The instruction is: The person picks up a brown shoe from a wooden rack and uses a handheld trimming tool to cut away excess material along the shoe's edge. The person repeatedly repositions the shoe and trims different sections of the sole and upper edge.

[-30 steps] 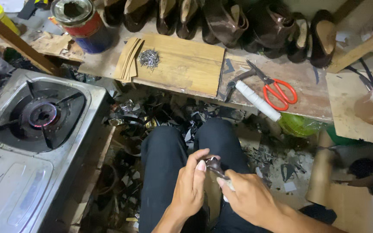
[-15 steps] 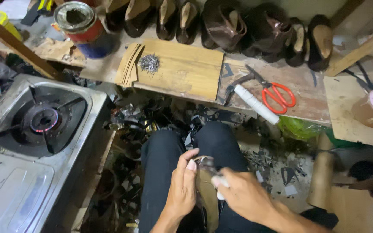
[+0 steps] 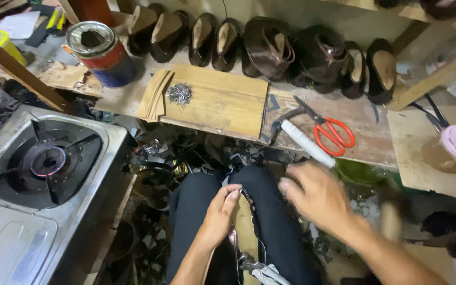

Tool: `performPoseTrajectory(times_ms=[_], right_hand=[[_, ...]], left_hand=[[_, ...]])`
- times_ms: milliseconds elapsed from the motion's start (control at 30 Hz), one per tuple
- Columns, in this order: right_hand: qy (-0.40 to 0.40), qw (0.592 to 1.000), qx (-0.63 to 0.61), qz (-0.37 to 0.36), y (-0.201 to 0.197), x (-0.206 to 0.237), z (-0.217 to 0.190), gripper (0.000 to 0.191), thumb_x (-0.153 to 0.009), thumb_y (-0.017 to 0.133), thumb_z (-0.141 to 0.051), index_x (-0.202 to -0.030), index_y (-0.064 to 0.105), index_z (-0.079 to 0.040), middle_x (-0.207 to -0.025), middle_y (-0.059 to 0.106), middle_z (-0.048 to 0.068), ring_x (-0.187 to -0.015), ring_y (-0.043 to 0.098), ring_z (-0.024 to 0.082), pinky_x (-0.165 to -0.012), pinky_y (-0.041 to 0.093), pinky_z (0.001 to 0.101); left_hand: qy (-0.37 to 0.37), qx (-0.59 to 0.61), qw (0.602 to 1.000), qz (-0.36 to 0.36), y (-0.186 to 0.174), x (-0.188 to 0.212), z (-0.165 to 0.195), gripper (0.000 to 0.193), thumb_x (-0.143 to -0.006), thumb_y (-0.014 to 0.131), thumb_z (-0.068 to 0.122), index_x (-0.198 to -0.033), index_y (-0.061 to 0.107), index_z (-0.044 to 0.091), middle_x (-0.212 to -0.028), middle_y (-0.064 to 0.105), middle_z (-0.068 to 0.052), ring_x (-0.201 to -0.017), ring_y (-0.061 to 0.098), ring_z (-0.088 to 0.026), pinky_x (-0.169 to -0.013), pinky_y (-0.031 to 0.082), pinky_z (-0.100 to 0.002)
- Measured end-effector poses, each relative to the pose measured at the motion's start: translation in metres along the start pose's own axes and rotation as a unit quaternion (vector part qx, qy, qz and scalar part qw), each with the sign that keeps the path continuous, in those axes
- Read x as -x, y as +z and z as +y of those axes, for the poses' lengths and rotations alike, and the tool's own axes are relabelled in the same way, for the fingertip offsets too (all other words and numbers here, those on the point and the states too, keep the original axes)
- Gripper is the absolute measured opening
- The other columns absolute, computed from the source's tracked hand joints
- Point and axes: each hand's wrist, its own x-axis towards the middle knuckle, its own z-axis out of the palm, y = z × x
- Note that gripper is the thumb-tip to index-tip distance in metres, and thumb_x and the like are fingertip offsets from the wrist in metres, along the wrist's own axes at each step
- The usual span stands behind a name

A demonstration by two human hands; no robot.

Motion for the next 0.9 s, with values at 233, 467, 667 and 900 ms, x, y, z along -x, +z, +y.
performPoseTrajectory(times_ms=[233, 467, 667, 900], right_hand=[[0.025, 0.981, 0.188, -0.045, 0.039, -0.092, 0.092, 0.048, -0.09, 0.069, -0.03, -0.132, 0.064, -0.005, -0.106, 0.067, 0.018, -0.098, 0.064, 0.039, -0.085, 0.051, 0.0502], [0.192, 0.952, -0.239, 0.01, -0.002, -0.087, 0.056, 0.033, -0.098, 0.063, -0.018, -0.126, 0.063, 0.0, -0.103, 0.07, 0.019, -0.087, 0.067, 0.028, -0.072, 0.057, 0.0398], [-0.06, 0.765, -0.612, 0.193, 0.017, -0.013, -0.012, 0.033, -0.086, 0.072, -0.019, -0.112, 0.067, 0.0, -0.091, 0.07, 0.019, -0.08, 0.066, 0.03, -0.067, 0.055, 0.0409], [0.438, 0.831, -0.329, -0.099, 0.036, -0.007, -0.035, 0.044, -0.083, 0.085, -0.008, -0.125, 0.072, -0.005, -0.078, 0.071, 0.024, -0.062, 0.063, 0.033, -0.055, 0.053, 0.0482]], left_hand=[[-0.112, 0.329, 0.935, -0.073, -0.001, -0.031, -0.006, 0.06, -0.104, 0.032, 0.047, -0.125, 0.061, -0.001, -0.096, 0.074, -0.017, -0.083, 0.074, -0.025, -0.076, 0.062, -0.038], [-0.15, 0.371, 0.914, -0.07, -0.007, -0.054, -0.012, 0.083, -0.098, 0.024, 0.068, -0.13, 0.06, 0.0, -0.093, 0.074, -0.018, -0.084, 0.074, -0.027, -0.073, 0.062, -0.038], [-0.159, 0.38, 0.908, -0.075, -0.011, -0.065, -0.023, 0.083, -0.097, 0.023, 0.068, -0.13, 0.059, 0.0, -0.094, 0.074, -0.018, -0.084, 0.074, -0.027, -0.075, 0.062, -0.038], [-0.078, 0.287, 0.951, -0.083, -0.013, -0.058, -0.026, 0.093, -0.11, 0.018, 0.067, -0.118, 0.065, -0.012, -0.088, 0.074, -0.018, -0.072, 0.072, -0.025, -0.066, 0.061, -0.036]])
